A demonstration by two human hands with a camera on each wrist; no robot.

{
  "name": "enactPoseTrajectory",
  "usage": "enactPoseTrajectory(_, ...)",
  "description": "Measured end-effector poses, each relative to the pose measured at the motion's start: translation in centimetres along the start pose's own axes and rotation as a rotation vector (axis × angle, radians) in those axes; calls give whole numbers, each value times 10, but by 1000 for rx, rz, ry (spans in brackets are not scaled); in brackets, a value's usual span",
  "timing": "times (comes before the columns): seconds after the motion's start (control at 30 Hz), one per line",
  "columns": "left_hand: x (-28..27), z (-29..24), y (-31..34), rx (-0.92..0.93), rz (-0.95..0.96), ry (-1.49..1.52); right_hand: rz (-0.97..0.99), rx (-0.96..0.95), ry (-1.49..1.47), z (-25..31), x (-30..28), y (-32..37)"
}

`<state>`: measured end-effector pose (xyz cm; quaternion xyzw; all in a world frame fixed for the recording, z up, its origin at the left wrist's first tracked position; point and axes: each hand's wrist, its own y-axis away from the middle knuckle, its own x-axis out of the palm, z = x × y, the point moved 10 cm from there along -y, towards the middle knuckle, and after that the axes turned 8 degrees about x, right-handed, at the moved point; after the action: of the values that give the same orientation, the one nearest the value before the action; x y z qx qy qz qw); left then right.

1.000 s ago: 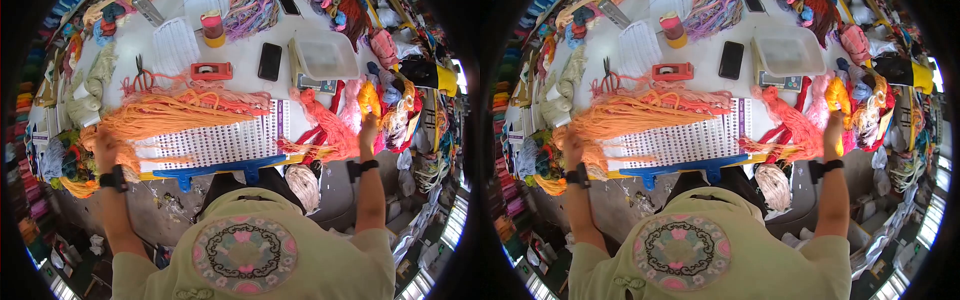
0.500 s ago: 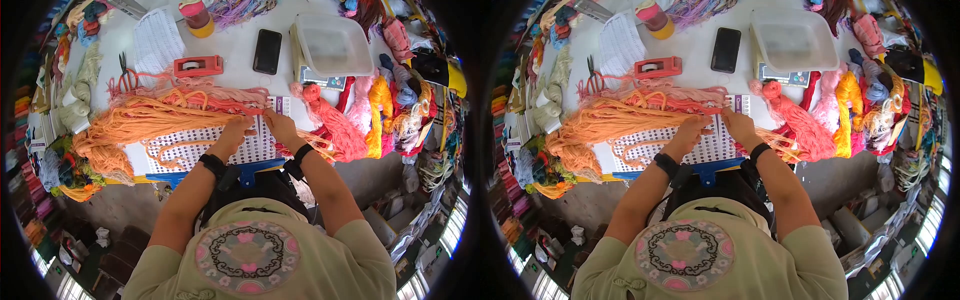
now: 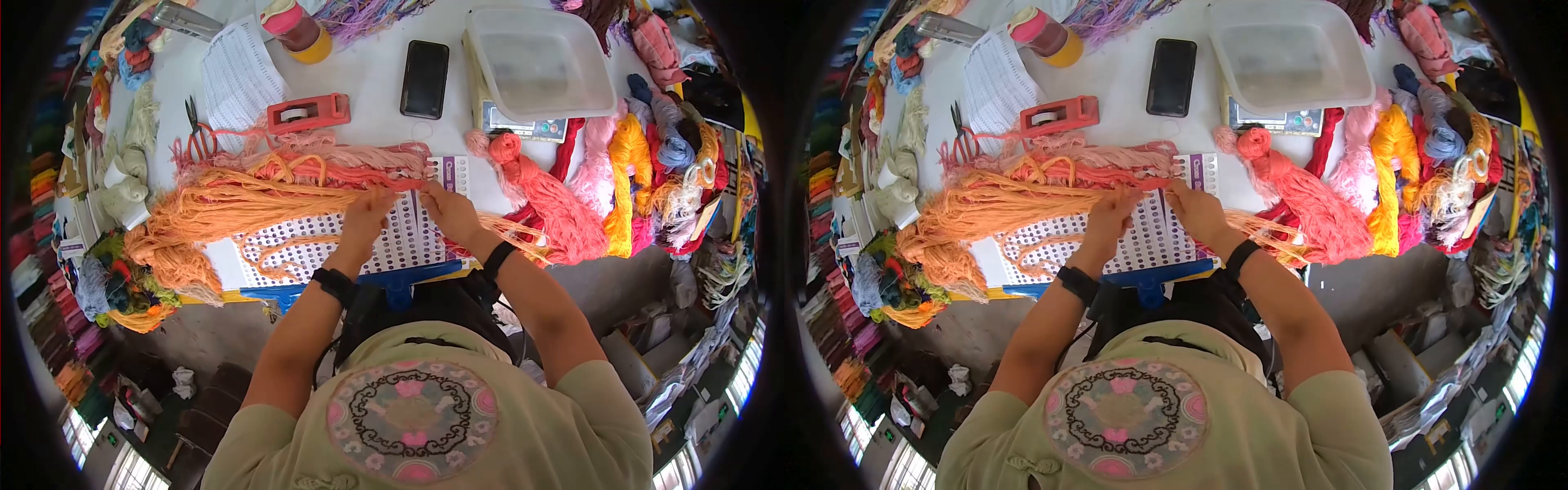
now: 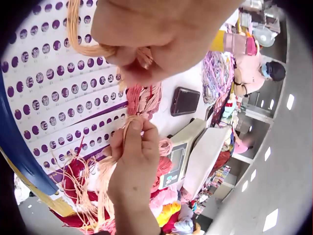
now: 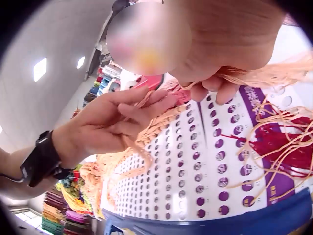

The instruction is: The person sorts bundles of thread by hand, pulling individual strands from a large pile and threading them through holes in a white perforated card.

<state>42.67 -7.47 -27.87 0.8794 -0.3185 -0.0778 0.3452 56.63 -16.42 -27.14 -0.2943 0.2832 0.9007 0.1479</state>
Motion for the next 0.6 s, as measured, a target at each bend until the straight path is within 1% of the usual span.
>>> enactPoseTrajectory(0.03,4,0,2,-1,-3,-3,20,5,-70,8,1,3)
enactPoseTrajectory(0.07,23,-3,5,35,110,23,22,6,-72,15,3,7)
enactPoseTrajectory(0.1,40,-7,9,71,224,51,1,0,-144,21,1,10)
enactPoseTrajectory(0.13,43,-7,9,70,223,54,-19,-7,-212,25,-3,13)
enactPoseTrajectory(0.17,46,-6,9,51,230,31,-16,-7,-207,26,-5,15)
enactPoseTrajectory(0.23,49,-4,8,34,237,10,79,93,-406,22,-4,17)
enactPoseTrajectory(0.27,49,-8,7,77,255,1,81,92,-404,25,-9,18)
enactPoseTrajectory(0.3,47,-12,8,119,272,-10,135,141,-420,24,-9,21)
enactPoseTrajectory(0.33,44,-13,7,119,269,-11,189,190,-436,24,-8,23)
enactPoseTrajectory(0.4,41,-16,7,142,307,-98,190,182,-464,27,-12,24)
enactPoseTrajectory(0.47,40,-18,11,114,302,-70,190,176,-490,29,-18,25)
enactPoseTrajectory(0.53,40,-19,13,88,299,-41,242,57,-223,38,-20,26)
enactPoseTrajectory(0.57,43,-13,16,0,317,129,241,57,-223,31,-18,24)
enactPoseTrajectory(0.6,48,-8,19,-89,333,299,98,-167,-99,40,-28,25)
